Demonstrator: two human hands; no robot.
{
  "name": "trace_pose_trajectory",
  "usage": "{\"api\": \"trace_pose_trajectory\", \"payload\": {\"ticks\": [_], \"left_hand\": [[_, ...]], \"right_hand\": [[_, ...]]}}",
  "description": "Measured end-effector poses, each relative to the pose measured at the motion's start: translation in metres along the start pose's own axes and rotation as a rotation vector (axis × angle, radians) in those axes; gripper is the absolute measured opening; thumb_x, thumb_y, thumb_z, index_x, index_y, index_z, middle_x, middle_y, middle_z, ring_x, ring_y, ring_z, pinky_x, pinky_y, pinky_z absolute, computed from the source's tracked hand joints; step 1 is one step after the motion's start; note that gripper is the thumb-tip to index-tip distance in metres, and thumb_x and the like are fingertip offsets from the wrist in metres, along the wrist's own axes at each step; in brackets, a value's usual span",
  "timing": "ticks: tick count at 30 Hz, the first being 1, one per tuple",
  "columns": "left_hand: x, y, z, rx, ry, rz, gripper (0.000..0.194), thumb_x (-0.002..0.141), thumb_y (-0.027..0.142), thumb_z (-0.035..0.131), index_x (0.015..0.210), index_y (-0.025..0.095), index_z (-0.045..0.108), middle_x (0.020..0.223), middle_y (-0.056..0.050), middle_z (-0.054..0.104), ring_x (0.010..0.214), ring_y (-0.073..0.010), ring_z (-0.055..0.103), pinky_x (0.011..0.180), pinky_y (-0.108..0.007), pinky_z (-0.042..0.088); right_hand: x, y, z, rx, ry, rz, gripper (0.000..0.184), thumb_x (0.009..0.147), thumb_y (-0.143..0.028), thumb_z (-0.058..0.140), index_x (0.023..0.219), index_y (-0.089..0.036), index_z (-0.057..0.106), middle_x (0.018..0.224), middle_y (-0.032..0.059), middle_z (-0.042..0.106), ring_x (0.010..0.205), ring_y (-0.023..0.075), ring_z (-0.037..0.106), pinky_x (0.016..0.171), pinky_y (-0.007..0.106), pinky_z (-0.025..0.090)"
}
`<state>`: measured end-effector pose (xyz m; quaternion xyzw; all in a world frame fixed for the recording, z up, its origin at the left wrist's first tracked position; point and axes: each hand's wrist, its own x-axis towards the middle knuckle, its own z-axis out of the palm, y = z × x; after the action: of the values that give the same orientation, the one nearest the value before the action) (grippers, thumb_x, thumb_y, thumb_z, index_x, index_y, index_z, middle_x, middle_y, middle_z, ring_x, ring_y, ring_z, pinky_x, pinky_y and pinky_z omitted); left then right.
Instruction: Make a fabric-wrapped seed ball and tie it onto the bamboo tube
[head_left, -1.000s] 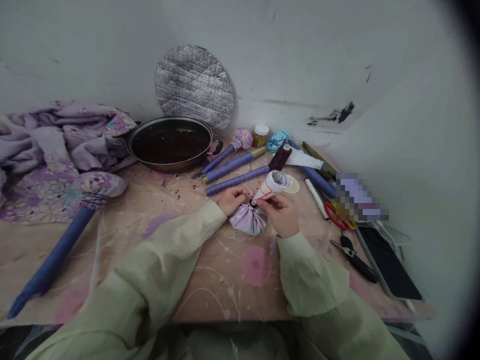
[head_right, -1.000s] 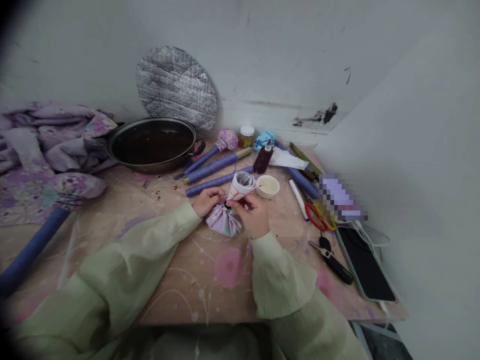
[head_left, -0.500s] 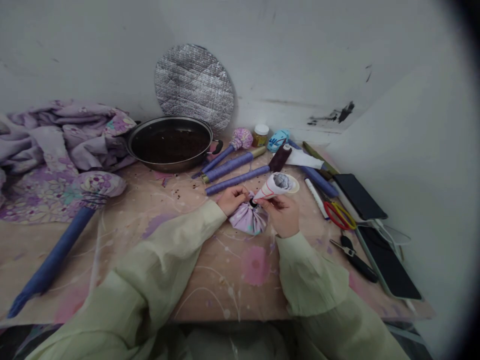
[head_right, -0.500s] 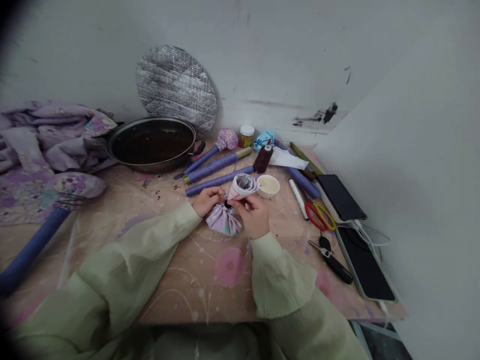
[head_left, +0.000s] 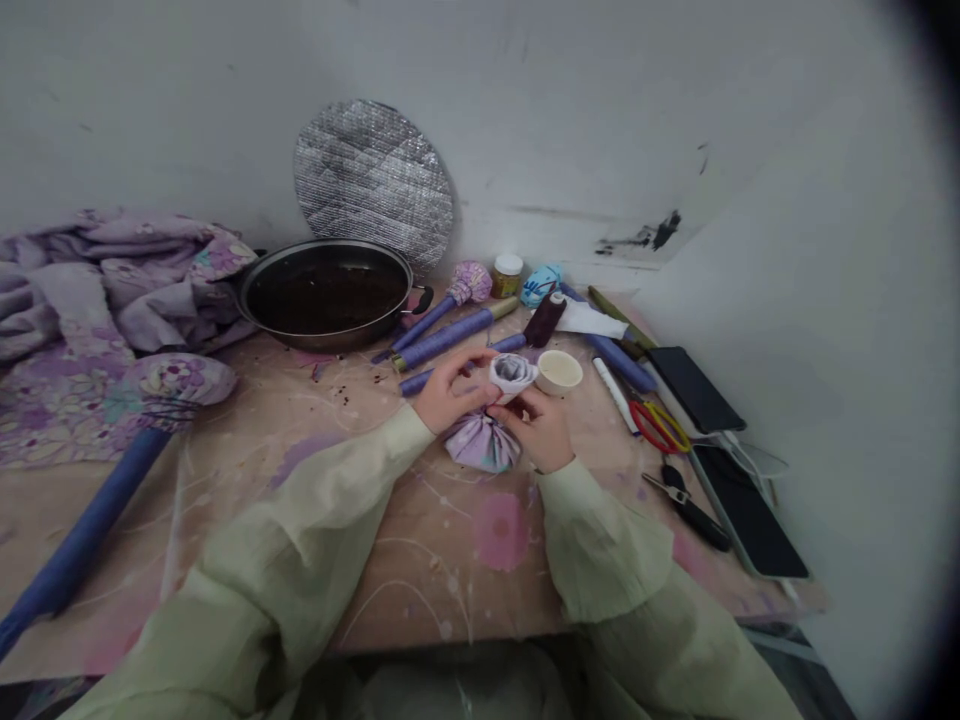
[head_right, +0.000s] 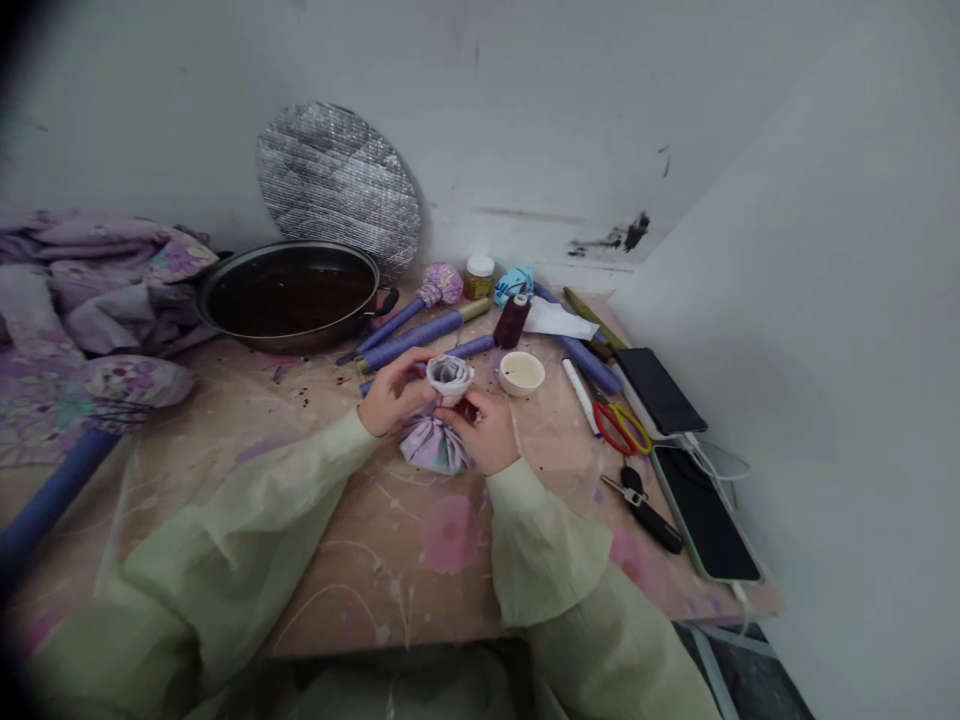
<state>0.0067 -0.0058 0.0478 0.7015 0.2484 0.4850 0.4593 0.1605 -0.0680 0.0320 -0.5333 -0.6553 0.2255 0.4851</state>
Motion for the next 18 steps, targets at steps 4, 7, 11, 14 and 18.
{"api": "trace_pose_trajectory", "payload": {"ticks": [4, 7, 11, 14, 18], "left_hand": [[-0.001, 0.016, 0.004, 0.141, -0.064, 0.043, 0.043, 0.066, 0.039, 0.073, 0.099, 0.013, 0.063, 0.100, -0.010, 0.066, 0.094, -0.0214, 0.058, 0.086, -0.033, 0.043], [-0.002, 0.019, 0.008, 0.138, -0.070, -0.018, 0.041, 0.068, 0.040, 0.071, 0.097, 0.012, 0.064, 0.096, -0.010, 0.068, 0.088, -0.0206, 0.060, 0.082, -0.033, 0.046], [-0.001, 0.015, 0.007, 0.117, -0.052, -0.079, 0.038, 0.070, 0.040, 0.069, 0.095, 0.012, 0.064, 0.092, -0.008, 0.069, 0.083, -0.0189, 0.060, 0.080, -0.033, 0.047], [0.000, 0.013, 0.006, 0.091, -0.046, -0.115, 0.040, 0.069, 0.040, 0.070, 0.097, 0.011, 0.063, 0.094, -0.009, 0.069, 0.084, -0.0193, 0.061, 0.082, -0.034, 0.048], [0.001, 0.015, 0.006, 0.088, -0.061, -0.121, 0.040, 0.069, 0.039, 0.069, 0.097, 0.012, 0.063, 0.096, -0.010, 0.068, 0.087, -0.0209, 0.061, 0.085, -0.036, 0.047]], "right_hand": [[0.002, -0.011, -0.008, -0.116, -0.072, -0.085, 0.026, 0.077, -0.040, 0.061, 0.084, -0.015, 0.067, 0.083, 0.0087, 0.066, 0.073, 0.0185, 0.059, 0.065, 0.031, 0.047], [0.006, -0.013, -0.045, -0.293, -0.103, 0.037, 0.035, 0.071, -0.042, 0.067, 0.094, -0.015, 0.068, 0.083, 0.0091, 0.068, 0.066, 0.0177, 0.059, 0.062, 0.031, 0.047], [0.016, 0.007, -0.130, -0.625, 0.142, 0.198, 0.035, 0.084, -0.036, 0.047, 0.111, -0.018, 0.062, 0.102, 0.0117, 0.069, 0.080, 0.0225, 0.061, 0.074, 0.038, 0.046], [0.020, 0.036, -0.184, -0.900, 0.273, 0.438, 0.047, 0.083, -0.021, 0.039, 0.128, -0.016, 0.047, 0.110, 0.0133, 0.067, 0.098, 0.0308, 0.054, 0.084, 0.049, 0.038], [0.013, 0.073, -0.216, -1.016, 0.246, 0.616, 0.059, 0.079, -0.017, 0.037, 0.138, -0.016, 0.033, 0.114, 0.0143, 0.065, 0.112, 0.0353, 0.044, 0.089, 0.054, 0.031]]}}
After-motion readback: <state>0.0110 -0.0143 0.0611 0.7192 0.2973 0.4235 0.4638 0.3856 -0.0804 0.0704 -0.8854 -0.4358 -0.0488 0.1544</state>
